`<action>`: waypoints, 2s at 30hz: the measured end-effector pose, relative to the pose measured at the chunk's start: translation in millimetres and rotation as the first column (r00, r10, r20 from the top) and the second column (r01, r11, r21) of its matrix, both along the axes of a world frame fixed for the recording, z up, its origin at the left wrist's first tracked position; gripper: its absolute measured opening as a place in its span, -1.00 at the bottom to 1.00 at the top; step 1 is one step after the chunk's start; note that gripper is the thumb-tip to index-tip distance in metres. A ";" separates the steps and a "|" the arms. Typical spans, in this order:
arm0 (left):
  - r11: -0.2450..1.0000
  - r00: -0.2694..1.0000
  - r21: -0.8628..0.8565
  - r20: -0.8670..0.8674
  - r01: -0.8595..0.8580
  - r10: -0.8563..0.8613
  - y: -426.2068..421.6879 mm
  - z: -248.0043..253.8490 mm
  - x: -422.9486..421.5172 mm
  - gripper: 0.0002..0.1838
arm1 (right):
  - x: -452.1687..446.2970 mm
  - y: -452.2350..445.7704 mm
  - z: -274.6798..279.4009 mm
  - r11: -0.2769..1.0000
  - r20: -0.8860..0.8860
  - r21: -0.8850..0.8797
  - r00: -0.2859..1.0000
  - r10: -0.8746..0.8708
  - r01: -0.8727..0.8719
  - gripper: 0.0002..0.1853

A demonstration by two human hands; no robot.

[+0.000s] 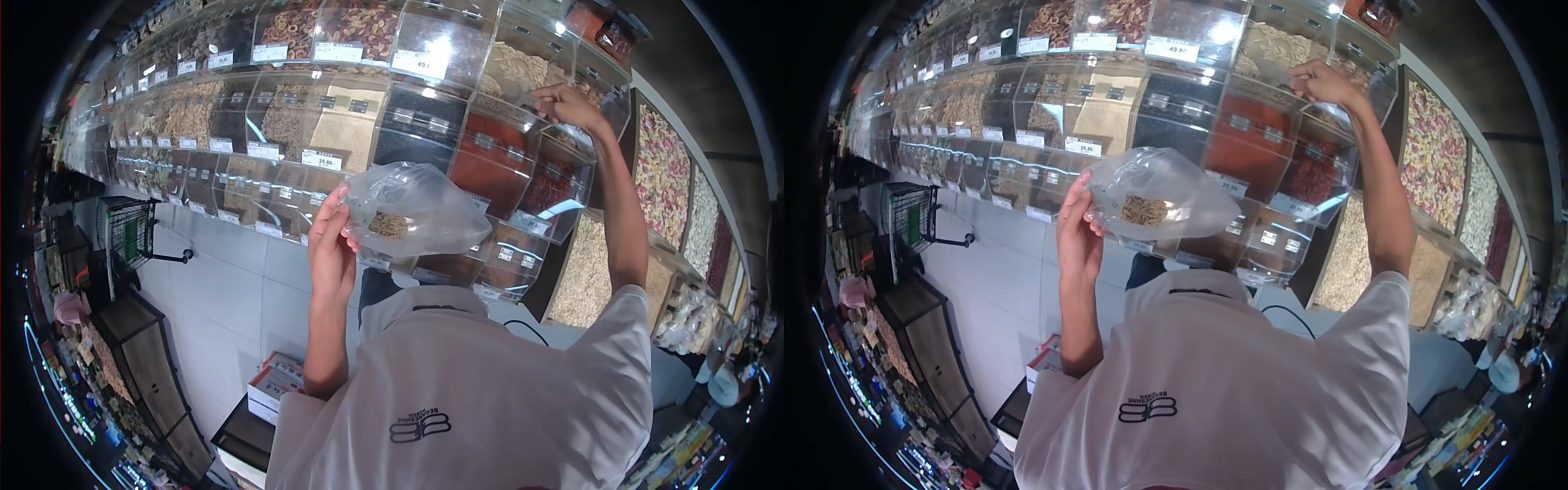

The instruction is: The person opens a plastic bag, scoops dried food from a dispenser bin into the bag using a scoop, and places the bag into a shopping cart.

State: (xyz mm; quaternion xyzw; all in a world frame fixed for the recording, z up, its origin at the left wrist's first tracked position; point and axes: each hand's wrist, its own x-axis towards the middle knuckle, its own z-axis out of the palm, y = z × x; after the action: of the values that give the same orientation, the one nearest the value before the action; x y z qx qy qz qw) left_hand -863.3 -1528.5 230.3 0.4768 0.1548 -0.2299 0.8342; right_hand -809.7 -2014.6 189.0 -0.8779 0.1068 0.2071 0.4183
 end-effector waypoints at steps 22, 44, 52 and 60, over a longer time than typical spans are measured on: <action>0.999 0.997 0.018 0.052 0.051 -0.052 6.6 1.0 -9.9 -0.59 | -79.4 33.2 -17.0 0.742 0.110 0.498 0.816 -0.568 0.449 -0.52; 0.998 0.998 0.055 0.055 0.039 -0.042 3.5 1.3 -15.6 -0.56 | -140.8 184.7 110.5 0.918 0.525 -0.322 0.763 0.378 -0.234 -0.59; 0.999 0.998 0.014 0.040 0.037 -0.038 3.1 1.2 -12.4 -0.55 | -79.8 68.9 77.6 0.633 0.488 -0.715 0.860 0.148 0.296 -0.63; 0.999 0.999 0.036 0.036 0.015 -0.016 -0.7 3.3 -6.0 -0.56 | -1.4 57.6 56.1 0.559 0.095 -0.820 0.934 0.345 -0.123 -0.85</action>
State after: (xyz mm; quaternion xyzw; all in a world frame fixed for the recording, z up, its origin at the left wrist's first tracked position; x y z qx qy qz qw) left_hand -869.3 -1529.3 233.6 0.4967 0.1401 -0.2250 0.8265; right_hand -811.1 -1957.0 245.0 -0.9956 0.0174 0.0809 -0.0442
